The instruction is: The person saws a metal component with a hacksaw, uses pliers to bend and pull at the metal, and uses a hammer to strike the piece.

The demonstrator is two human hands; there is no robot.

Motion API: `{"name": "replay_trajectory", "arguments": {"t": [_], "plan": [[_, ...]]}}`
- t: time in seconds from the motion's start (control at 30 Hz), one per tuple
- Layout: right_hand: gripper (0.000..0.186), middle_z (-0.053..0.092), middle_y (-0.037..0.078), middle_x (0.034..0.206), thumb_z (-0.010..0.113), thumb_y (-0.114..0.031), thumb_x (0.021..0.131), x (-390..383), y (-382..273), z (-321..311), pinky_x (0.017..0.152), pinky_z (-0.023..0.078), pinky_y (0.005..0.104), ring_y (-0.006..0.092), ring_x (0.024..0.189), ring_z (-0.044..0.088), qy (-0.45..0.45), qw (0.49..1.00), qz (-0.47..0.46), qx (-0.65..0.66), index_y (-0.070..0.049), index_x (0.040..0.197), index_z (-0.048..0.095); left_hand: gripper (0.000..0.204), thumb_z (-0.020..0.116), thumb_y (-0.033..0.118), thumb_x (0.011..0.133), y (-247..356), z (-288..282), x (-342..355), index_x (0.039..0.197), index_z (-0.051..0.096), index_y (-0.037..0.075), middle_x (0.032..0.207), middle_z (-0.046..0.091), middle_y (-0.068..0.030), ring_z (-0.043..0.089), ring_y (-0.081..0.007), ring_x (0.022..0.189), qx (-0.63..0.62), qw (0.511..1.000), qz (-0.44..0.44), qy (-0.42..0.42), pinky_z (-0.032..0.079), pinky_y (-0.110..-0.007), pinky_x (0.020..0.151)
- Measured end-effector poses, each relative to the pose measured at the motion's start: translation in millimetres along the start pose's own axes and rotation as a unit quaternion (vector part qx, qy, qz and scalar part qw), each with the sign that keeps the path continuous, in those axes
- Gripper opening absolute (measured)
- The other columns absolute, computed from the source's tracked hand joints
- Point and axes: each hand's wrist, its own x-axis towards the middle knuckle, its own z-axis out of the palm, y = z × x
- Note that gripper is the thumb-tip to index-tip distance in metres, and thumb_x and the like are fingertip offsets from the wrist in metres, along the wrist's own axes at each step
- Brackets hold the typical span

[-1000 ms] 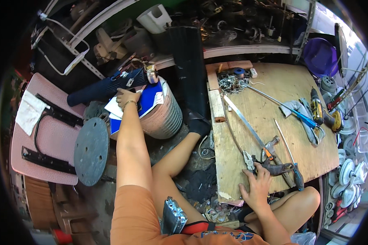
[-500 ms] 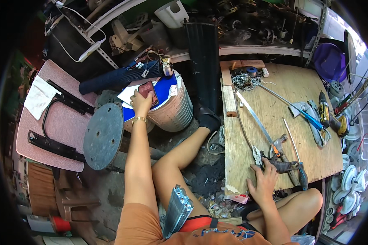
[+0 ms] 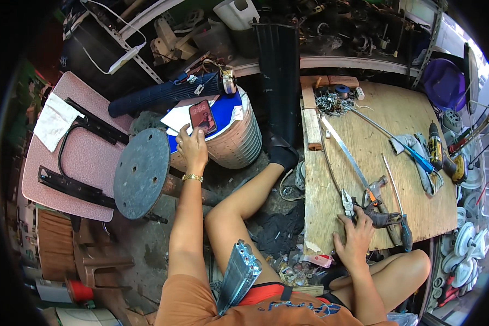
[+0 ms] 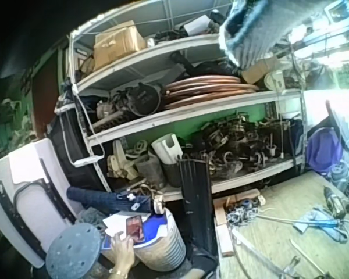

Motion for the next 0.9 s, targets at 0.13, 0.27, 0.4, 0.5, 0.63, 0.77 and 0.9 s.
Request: {"name": "replay_trajectory", "arguments": {"t": [0.13, 0.27, 0.4, 0.5, 0.63, 0.77, 0.9], "plan": [[0.054, 0.047, 0.019, 0.149, 0.084, -0.017, 0.071, 0, 0, 0, 0.106, 0.035, 0.0523, 0.0413, 0.132, 0.043, -0.003, 1.000, 0.000, -0.003, -0.014, 0.123, 0.069, 0.037, 0.046, 0.038, 0.108, -6, 17, 7, 0.119, 0.073, 0.015, 0.148, 0.050, -0.0161, 0.043, -0.0419, 0.137, 0.029, 0.999, -0.040, -0.017, 0.034, -0.060, 0.111], [0.053, 0.046, 0.019, 0.150, 0.084, -0.017, 0.072, 0, 0, 0, 0.106, 0.035, 0.0520, 0.0410, 0.133, 0.043, -0.003, 1.000, 0.000, -0.006, -0.014, 0.123, 0.069, 0.048, 0.038, 0.040, 0.111, -25, 36, 41, 0.130, 0.066, 0.007, 0.140, 0.055, -0.0225, 0.053, -0.0450, 0.128, -0.042, 0.997, -0.056, 0.016, 0.041, -0.056, 0.107], [0.051, 0.046, 0.017, 0.152, 0.083, -0.020, 0.073, 1, -3, 0, 0.107, 0.034, 0.0530, 0.0397, 0.131, 0.045, -0.003, 1.000, 0.001, 0.001, -0.015, 0.123, 0.071, 0.058, 0.028, 0.045, 0.113, -46, 39, 76, 0.129, 0.069, 0.006, 0.130, 0.060, -0.0261, 0.058, -0.0459, 0.121, -0.130, 0.985, -0.084, 0.080, 0.043, -0.050, 0.107], [0.050, 0.046, 0.017, 0.152, 0.083, -0.020, 0.074, 1, 0, 0, 0.107, 0.034, 0.0529, 0.0396, 0.131, 0.045, -0.004, 1.000, 0.004, -0.003, -0.015, 0.122, 0.072, 0.064, 0.023, 0.048, 0.113, -47, 45, 76, 0.121, 0.076, 0.011, 0.131, 0.060, -0.0261, 0.058, -0.0453, 0.122, -0.122, 0.983, -0.133, 0.027, 0.042, -0.051, 0.108], [0.049, 0.046, 0.017, 0.151, 0.083, -0.021, 0.074, 1, 0, 1, 0.107, 0.034, 0.0529, 0.0395, 0.131, 0.045, -0.004, 1.000, 0.009, -0.005, -0.015, 0.121, 0.072, 0.071, 0.019, 0.050, 0.113, -47, 47, 76, 0.114, 0.080, 0.014, 0.131, 0.060, -0.0253, 0.058, -0.0446, 0.122, -0.134, 0.981, -0.137, 0.023, 0.041, -0.051, 0.108], [0.048, 0.046, 0.017, 0.151, 0.083, -0.021, 0.074, 1, -1, 1, 0.106, 0.034, 0.0529, 0.0394, 0.131, 0.045, 0.001, 1.000, 0.002, -0.004, -0.015, 0.121, 0.072, 0.071, 0.018, 0.050, 0.113, -54, 44, 75, 0.115, 0.079, 0.014, 0.131, 0.060, -0.0237, 0.058, -0.0436, 0.122, -0.135, 0.983, -0.124, 0.027, 0.041, -0.051, 0.108], [0.049, 0.048, 0.020, 0.149, 0.082, -0.018, 0.073, 1, -2, 0, 0.106, 0.035, 0.0516, 0.0410, 0.132, 0.044, 0.000, 1.000, 0.001, -0.002, -0.014, 0.121, 0.071, 0.070, 0.019, 0.050, 0.113, -56, 41, 74, 0.115, 0.079, 0.014, 0.129, 0.061, -0.0229, 0.058, -0.0426, 0.123, -0.135, 0.985, -0.105, 0.034, 0.041, -0.050, 0.109]]}}
